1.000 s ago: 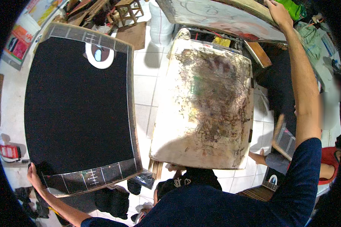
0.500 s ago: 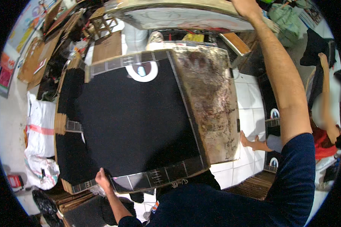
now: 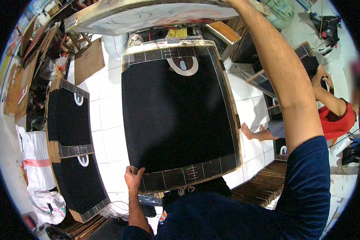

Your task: The person repeatedly applies red ink to a screen printing frame using a squeegee, then lifts the frame to reveal a black fabric with a white logo underneath. The cycle of inking and lifting is repeated throughout the clip.

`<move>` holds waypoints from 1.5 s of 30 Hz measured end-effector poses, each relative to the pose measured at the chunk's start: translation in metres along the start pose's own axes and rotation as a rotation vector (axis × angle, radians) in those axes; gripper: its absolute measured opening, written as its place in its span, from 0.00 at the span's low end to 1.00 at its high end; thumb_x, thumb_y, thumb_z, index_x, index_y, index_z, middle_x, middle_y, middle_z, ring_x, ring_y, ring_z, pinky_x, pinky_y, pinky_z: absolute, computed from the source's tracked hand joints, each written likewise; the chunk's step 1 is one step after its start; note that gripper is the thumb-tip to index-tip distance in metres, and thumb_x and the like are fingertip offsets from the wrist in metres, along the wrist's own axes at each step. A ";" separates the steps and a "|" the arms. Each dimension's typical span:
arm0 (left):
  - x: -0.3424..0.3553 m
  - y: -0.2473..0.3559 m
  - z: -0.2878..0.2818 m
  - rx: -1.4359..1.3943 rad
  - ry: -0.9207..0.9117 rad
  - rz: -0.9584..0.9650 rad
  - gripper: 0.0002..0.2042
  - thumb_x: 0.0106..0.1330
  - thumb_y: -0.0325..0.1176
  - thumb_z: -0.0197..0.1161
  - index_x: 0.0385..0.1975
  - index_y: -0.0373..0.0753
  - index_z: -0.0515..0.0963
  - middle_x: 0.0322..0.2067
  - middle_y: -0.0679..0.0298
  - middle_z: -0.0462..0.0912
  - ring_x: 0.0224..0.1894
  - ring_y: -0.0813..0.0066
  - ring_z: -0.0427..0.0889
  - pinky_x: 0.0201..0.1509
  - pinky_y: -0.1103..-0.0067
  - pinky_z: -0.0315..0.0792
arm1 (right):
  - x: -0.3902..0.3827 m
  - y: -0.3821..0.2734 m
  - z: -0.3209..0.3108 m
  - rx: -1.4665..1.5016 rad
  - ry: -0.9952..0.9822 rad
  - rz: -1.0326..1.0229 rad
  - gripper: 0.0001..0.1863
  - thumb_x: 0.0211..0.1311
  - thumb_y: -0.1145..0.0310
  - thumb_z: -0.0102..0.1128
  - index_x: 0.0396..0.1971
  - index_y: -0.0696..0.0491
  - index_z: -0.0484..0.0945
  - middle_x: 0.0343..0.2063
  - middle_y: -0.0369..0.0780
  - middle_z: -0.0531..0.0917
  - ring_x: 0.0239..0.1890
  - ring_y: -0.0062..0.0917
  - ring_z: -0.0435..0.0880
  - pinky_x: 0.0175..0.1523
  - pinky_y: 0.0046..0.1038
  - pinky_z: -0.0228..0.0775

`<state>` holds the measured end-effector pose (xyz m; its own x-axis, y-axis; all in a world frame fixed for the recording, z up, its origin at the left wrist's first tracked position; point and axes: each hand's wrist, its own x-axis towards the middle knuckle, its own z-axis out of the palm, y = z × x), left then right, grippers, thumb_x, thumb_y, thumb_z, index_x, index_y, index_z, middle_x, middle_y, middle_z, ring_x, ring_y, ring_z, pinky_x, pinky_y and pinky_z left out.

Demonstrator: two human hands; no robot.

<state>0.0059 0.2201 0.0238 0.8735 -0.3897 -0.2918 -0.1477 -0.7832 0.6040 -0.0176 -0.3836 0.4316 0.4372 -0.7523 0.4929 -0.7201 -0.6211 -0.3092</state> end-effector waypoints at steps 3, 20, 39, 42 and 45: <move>0.002 0.004 -0.003 0.013 -0.004 -0.023 0.26 0.51 0.49 0.82 0.32 0.34 0.75 0.25 0.55 0.79 0.29 0.58 0.78 0.37 0.64 0.74 | 0.005 -0.002 -0.003 0.011 -0.017 -0.008 0.26 0.62 0.44 0.52 0.46 0.46 0.89 0.49 0.49 0.87 0.53 0.47 0.85 0.59 0.44 0.76; 0.051 0.010 0.012 0.189 -0.103 -0.170 0.38 0.46 0.56 0.84 0.43 0.31 0.73 0.49 0.41 0.81 0.52 0.47 0.82 0.53 0.62 0.75 | 0.021 -0.010 -0.012 0.014 -0.055 0.040 0.29 0.63 0.43 0.50 0.44 0.53 0.88 0.48 0.52 0.87 0.53 0.47 0.86 0.59 0.44 0.77; 0.096 0.220 0.097 -1.077 -0.350 -0.549 0.33 0.79 0.62 0.45 0.58 0.33 0.74 0.46 0.50 0.86 0.41 0.56 0.89 0.46 0.67 0.81 | -0.256 0.166 0.228 0.176 -0.241 -0.163 0.28 0.50 0.64 0.72 0.54 0.53 0.77 0.56 0.46 0.75 0.63 0.44 0.71 0.66 0.45 0.65; 0.098 0.201 0.089 -0.397 -0.575 -0.441 0.29 0.79 0.58 0.50 0.52 0.32 0.78 0.47 0.50 0.85 0.36 0.61 0.90 0.39 0.69 0.82 | -0.159 0.201 0.304 0.057 -0.143 -0.241 0.32 0.50 0.70 0.69 0.59 0.52 0.75 0.60 0.47 0.74 0.65 0.44 0.70 0.67 0.46 0.65; 0.088 0.198 0.095 0.131 -0.079 0.233 0.28 0.65 0.55 0.70 0.50 0.34 0.80 0.53 0.53 0.83 0.55 0.57 0.82 0.59 0.60 0.73 | -0.070 0.214 0.360 -0.035 -0.036 -0.402 0.34 0.49 0.73 0.68 0.61 0.53 0.74 0.59 0.47 0.75 0.64 0.43 0.72 0.67 0.45 0.65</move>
<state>0.0091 -0.0154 0.0472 0.7707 -0.5992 -0.2168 -0.4035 -0.7223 0.5617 -0.0082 -0.5434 0.0379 0.7055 -0.4587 0.5402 -0.5059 -0.8598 -0.0694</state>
